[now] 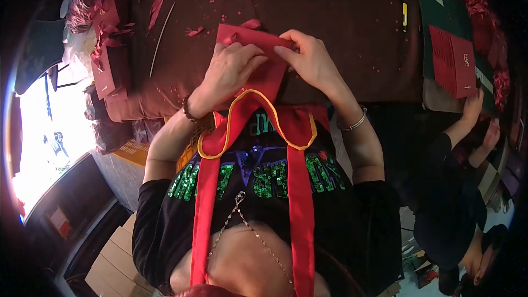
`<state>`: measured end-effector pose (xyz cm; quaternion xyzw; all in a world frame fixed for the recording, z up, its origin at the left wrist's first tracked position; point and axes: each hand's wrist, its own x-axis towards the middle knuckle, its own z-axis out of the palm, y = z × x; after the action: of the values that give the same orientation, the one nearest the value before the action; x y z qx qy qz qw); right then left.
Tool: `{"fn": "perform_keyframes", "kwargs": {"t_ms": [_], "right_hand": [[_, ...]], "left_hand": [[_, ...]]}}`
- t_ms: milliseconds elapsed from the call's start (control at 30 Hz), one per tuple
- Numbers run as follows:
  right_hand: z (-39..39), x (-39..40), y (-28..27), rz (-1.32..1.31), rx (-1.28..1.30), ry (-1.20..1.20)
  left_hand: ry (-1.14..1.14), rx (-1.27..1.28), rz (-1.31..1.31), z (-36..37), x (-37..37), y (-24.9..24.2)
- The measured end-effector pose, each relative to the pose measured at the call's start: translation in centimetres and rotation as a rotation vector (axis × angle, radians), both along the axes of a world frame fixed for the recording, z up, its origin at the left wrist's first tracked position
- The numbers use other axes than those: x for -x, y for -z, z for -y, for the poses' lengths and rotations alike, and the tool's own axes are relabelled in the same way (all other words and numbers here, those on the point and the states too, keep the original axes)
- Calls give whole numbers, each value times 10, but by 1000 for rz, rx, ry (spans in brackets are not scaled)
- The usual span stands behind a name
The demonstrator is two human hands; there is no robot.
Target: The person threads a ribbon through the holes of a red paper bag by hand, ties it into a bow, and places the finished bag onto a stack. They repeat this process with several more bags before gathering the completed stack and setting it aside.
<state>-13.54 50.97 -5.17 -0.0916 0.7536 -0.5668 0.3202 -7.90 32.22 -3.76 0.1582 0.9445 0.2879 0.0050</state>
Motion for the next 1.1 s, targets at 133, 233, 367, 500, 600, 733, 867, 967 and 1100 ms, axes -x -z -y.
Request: {"fn": "perform_keyframes", "kwargs": {"t_ms": [133,233,367,500,600,733,867,967,1100], "right_hand": [[1,-3,0,-89,-9,5],[2,-4,0,-166,-6,-1],[4,-10,-11,-268,10,12],[5,-11,-13,-291,-34,-1],[5,-11,-11,-345,-19,-18],[5,-10,-11,-476,27,-48],[4,-10,-9,-539,0,-79],[3,-9,-11,-594,-13,-136],[0,-5,-7,-590,0,-152]], "left_hand": [[-56,131,-30,-7,1,0],[-44,134,-22,-8,4,-2],[-65,101,8,-3,9,-5],[-50,117,53,-2,10,-10],[-43,148,72,-1,12,-16],[-43,183,171,3,16,-22],[-45,163,250,4,20,-22],[-67,111,212,4,19,-18],[-19,235,7,-5,10,-13]]}}
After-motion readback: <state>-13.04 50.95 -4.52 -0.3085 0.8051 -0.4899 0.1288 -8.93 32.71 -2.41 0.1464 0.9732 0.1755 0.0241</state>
